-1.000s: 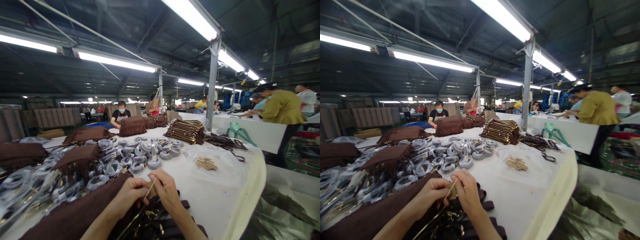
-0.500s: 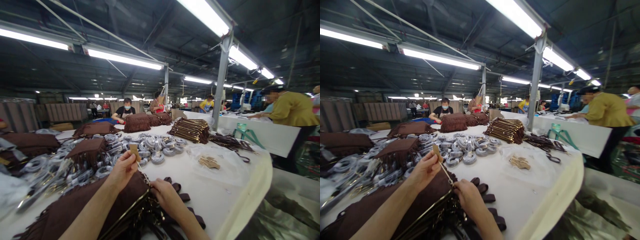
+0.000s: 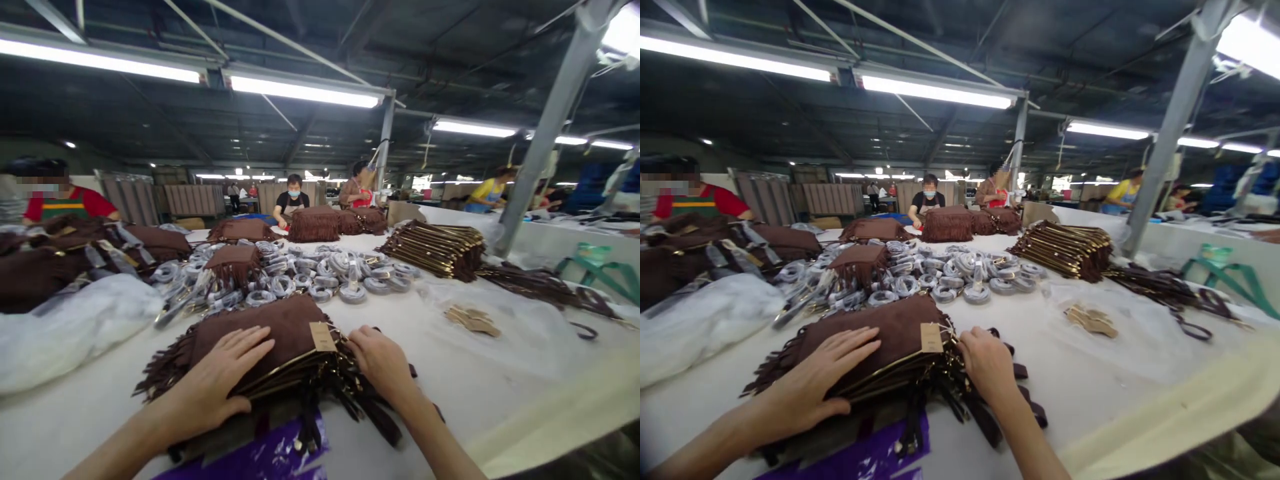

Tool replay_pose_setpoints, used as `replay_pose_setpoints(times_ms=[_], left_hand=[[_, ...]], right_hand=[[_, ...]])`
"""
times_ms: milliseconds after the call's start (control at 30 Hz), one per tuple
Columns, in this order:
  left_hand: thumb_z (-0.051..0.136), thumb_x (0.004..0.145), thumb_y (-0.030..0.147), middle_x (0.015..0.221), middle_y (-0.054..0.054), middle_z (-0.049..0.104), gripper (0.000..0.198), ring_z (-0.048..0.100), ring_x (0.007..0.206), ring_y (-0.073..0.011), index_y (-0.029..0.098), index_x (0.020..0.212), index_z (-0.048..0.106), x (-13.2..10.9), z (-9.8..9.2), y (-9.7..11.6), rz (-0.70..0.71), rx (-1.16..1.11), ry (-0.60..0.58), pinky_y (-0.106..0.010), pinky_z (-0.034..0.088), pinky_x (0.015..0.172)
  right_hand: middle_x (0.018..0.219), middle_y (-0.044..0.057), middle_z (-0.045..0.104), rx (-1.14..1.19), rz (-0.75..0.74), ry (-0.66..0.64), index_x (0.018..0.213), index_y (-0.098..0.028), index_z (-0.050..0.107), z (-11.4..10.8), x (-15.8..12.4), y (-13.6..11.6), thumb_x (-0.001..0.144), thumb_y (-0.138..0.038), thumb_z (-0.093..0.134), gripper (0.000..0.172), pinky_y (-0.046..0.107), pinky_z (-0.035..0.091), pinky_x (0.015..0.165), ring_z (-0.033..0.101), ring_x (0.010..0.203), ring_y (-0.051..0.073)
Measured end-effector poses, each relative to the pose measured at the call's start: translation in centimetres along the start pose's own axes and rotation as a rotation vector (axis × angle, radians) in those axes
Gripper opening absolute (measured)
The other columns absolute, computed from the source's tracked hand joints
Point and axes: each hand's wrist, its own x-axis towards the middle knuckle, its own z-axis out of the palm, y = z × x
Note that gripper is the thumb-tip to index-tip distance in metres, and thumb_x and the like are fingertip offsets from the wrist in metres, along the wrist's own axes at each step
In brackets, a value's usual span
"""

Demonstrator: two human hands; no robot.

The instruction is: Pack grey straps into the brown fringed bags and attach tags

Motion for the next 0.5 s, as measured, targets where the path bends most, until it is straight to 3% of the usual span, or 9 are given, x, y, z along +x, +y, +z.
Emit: replay_pose_setpoints(times_ms=[67, 167, 300, 400, 500], left_hand=[[0.069, 0.069, 0.014, 0.158, -0.005, 0.026, 0.096, 0.027, 0.142, -0.0341, 0.036, 0.149, 0.023, -3.7, 0.5, -1.9, -0.051, 0.128, 0.028, -0.059, 0.025, 0.114], [0.069, 0.067, 0.012, 0.157, -0.008, 0.028, 0.097, 0.032, 0.140, -0.0346, 0.033, 0.150, 0.022, -9.1, 1.5, -4.4, -0.166, 0.208, 0.124, -0.055, 0.033, 0.112], [0.056, 0.079, 0.012, 0.143, -0.009, 0.050, 0.064, 0.051, 0.127, -0.0275, 0.026, 0.139, 0.043, -13.8, 2.9, -5.5, -0.279, 0.253, 0.318, -0.040, 0.046, 0.105], [0.053, 0.084, 0.017, 0.127, -0.010, 0.062, 0.042, 0.060, 0.114, -0.0257, 0.022, 0.125, 0.057, -14.2, 3.6, -5.2, -0.300, 0.265, 0.407, -0.036, 0.051, 0.099], [0.047, 0.082, 0.012, 0.124, -0.011, 0.064, 0.043, 0.058, 0.116, -0.0273, 0.020, 0.123, 0.059, -12.8, 3.9, -4.6, -0.314, 0.260, 0.425, -0.044, 0.047, 0.103]], right_hand=[[0.083, 0.003, 0.066, -0.034, 0.011, 0.039, 0.082, -0.022, 0.064, 0.2, -0.1, 0.0, 0.096, -0.026, 0.048, 0.022, 0.025, 0.036, 0.059, 0.063, 0.071, 0.017], [0.090, 0.005, 0.067, -0.018, 0.052, 0.169, 0.089, -0.021, 0.064, 0.4, -0.5, -0.2, 0.094, -0.023, 0.045, 0.020, 0.026, 0.038, 0.055, 0.064, 0.067, 0.018], [0.092, 0.006, 0.068, 0.342, 0.010, 0.324, 0.095, -0.022, 0.062, -0.2, -2.1, -3.8, 0.094, -0.028, 0.041, 0.022, 0.027, 0.045, 0.060, 0.065, 0.071, 0.020], [0.078, 0.001, 0.068, 0.743, -0.203, 0.126, 0.086, -0.023, 0.063, -0.4, -3.9, -9.8, 0.095, -0.027, 0.041, 0.023, 0.022, 0.048, 0.065, 0.065, 0.070, 0.016], [0.083, 0.001, 0.071, 0.917, -0.379, -0.110, 0.094, -0.023, 0.066, 0.0, -5.1, -16.0, 0.092, -0.018, 0.044, 0.022, 0.021, 0.049, 0.070, 0.068, 0.076, 0.016]])
